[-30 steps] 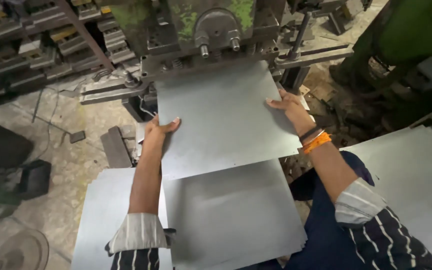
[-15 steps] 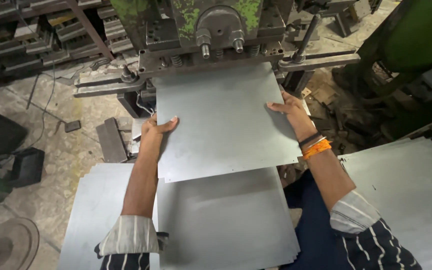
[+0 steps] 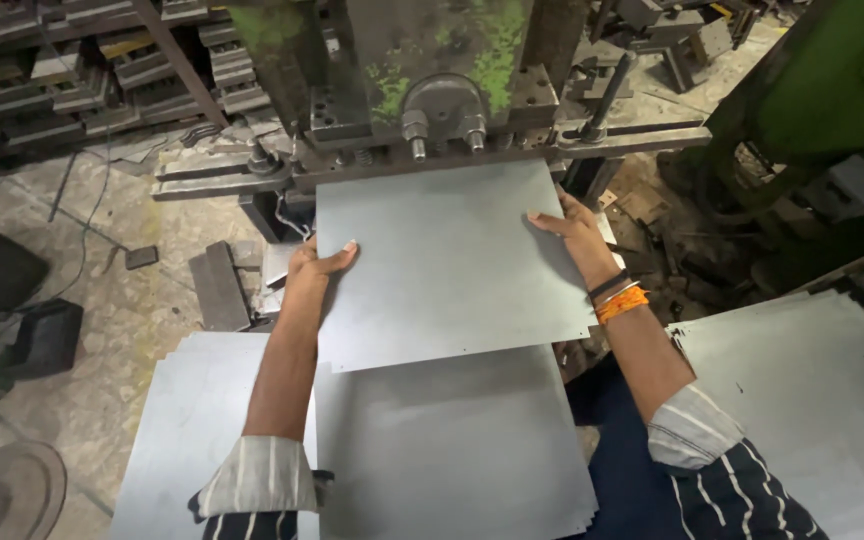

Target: Picking up metal sheets, placing them into a stamping press, and stacking the processed sheets.

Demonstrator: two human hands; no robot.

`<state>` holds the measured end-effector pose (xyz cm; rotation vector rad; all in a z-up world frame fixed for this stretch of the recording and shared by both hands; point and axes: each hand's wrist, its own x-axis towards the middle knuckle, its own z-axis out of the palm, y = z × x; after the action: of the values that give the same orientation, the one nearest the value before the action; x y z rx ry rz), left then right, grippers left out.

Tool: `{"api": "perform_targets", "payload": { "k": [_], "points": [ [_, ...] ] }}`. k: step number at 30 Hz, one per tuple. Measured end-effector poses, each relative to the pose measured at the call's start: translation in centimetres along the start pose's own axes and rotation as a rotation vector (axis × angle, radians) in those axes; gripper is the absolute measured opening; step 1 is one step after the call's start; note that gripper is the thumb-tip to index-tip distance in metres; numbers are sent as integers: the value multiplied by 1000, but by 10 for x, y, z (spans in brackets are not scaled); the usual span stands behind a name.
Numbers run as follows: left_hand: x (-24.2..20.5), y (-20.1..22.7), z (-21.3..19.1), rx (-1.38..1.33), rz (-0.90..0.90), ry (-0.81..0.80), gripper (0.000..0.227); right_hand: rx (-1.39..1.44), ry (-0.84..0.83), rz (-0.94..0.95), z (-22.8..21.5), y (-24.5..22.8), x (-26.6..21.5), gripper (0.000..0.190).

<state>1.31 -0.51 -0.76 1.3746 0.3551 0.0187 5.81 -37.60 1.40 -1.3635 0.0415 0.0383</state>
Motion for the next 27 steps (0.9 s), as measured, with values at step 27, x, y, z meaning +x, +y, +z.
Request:
{"api": "perform_targets", "payload": {
  "k": [27],
  "points": [
    [-168,-83,-142,708,605,709,41,-945,50,-526,87,37,-159,43]
  ]
}}
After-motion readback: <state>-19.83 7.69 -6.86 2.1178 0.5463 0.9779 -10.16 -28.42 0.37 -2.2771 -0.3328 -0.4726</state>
